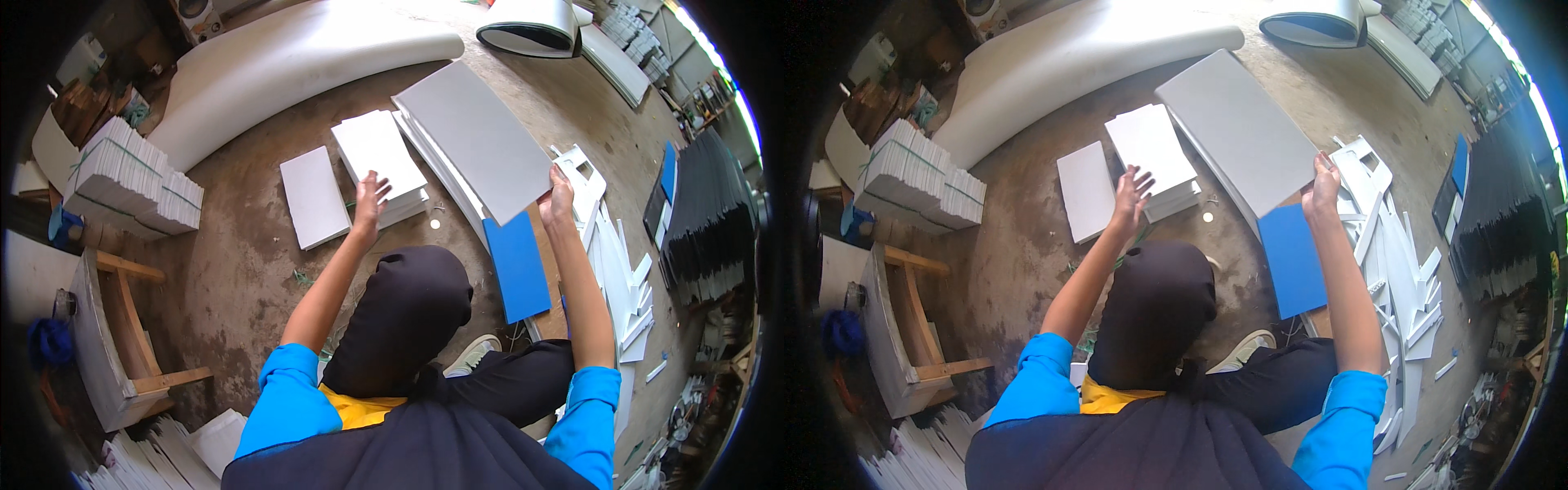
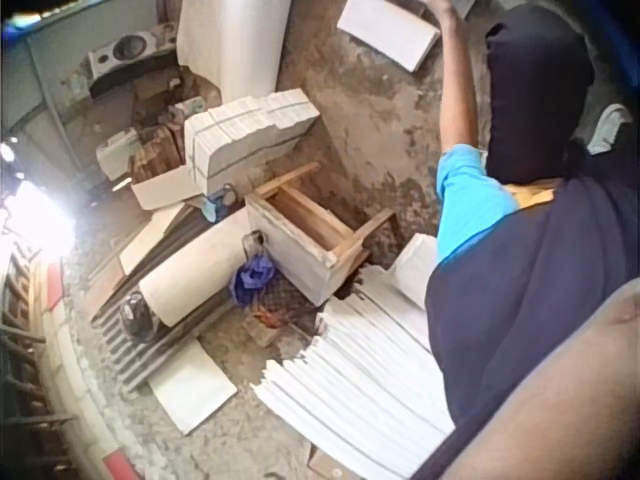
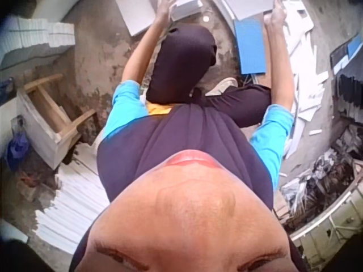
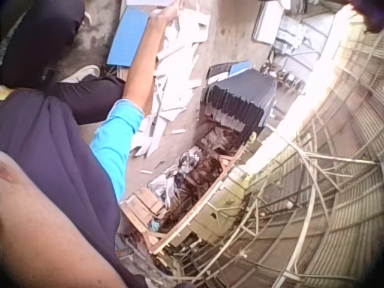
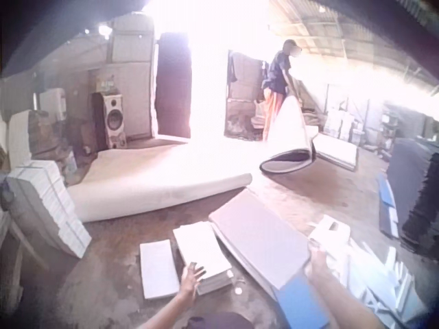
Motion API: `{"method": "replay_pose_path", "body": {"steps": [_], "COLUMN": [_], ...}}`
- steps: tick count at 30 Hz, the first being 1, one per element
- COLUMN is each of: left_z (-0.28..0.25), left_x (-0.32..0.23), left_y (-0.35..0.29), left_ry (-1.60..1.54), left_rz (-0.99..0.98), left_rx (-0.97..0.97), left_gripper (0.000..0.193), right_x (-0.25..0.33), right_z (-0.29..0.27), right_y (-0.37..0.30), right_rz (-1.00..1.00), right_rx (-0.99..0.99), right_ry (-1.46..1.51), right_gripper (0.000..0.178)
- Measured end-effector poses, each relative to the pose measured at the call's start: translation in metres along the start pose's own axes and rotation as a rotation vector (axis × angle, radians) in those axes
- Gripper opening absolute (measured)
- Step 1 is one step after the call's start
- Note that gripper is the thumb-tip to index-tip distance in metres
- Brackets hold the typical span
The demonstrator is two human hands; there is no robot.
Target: The person sits on the floor and uses a utility knife to cut white foam sheets. They use a blue rectangular template to guide the cuts, repeatedly scoring the foam along the template's edges and snapping off the excess material. The person handles the foam sheets and the template, stacking the cut pieces aside.
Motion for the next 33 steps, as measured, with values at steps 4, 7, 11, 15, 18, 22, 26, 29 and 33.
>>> {"method": "replay_pose_path", "body": {"steps": [4,7,11,15,18,22,26,29,33], "left_z": [0.028,0.039,0.012,-0.019,-0.069,-0.076,-0.092,-0.102,-0.102], "left_x": [-0.018,-0.031,-0.024,0.029,0.055,0.052,0.040,0.039,0.048], "left_y": [0.004,0.010,0.022,0.015,0.008,0.022,0.059,0.087,0.111], "left_ry": [-0.047,-0.051,0.032,0.097,0.171,0.268,0.380,0.455,0.753], "left_rz": [0.022,0.049,0.176,0.186,0.232,0.145,0.239,0.164,-0.070], "left_rx": [0.202,0.196,0.050,-0.057,-0.236,-0.250,-0.315,-0.395,-0.451], "left_gripper": [0.074,0.073,0.061,0.057,0.054,0.055,0.053,0.057,0.071], "right_x": [-0.042,-0.082,-0.126,-0.181,-0.211,-0.218,-0.235,-0.240,-0.250], "right_z": [0.016,0.049,0.074,0.050,0.069,0.067,0.084,0.104,0.104], "right_y": [0.023,0.006,-0.010,-0.010,-0.023,-0.001,0.045,0.077,0.110], "right_rz": [0.055,0.133,0.294,0.472,0.581,0.464,0.390,0.271,0.122], "right_rx": [0.105,0.127,0.219,0.257,0.365,0.490,0.498,0.517,0.498], "right_ry": [0.119,0.137,-0.087,-0.265,-0.443,-0.527,-0.463,-0.546,-0.898], "right_gripper": [0.029,0.031,0.035,0.040,0.044,0.045,0.044,0.040,0.042]}}
Point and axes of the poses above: each hand's wrist, its own y-axis towards the middle knuckle, its own z-axis out of the palm, x = y × z, the point moved 6 cm from there along y, towards the middle knuckle, and after that the axes turned 12 degrees about x, right-handed, at the moved point
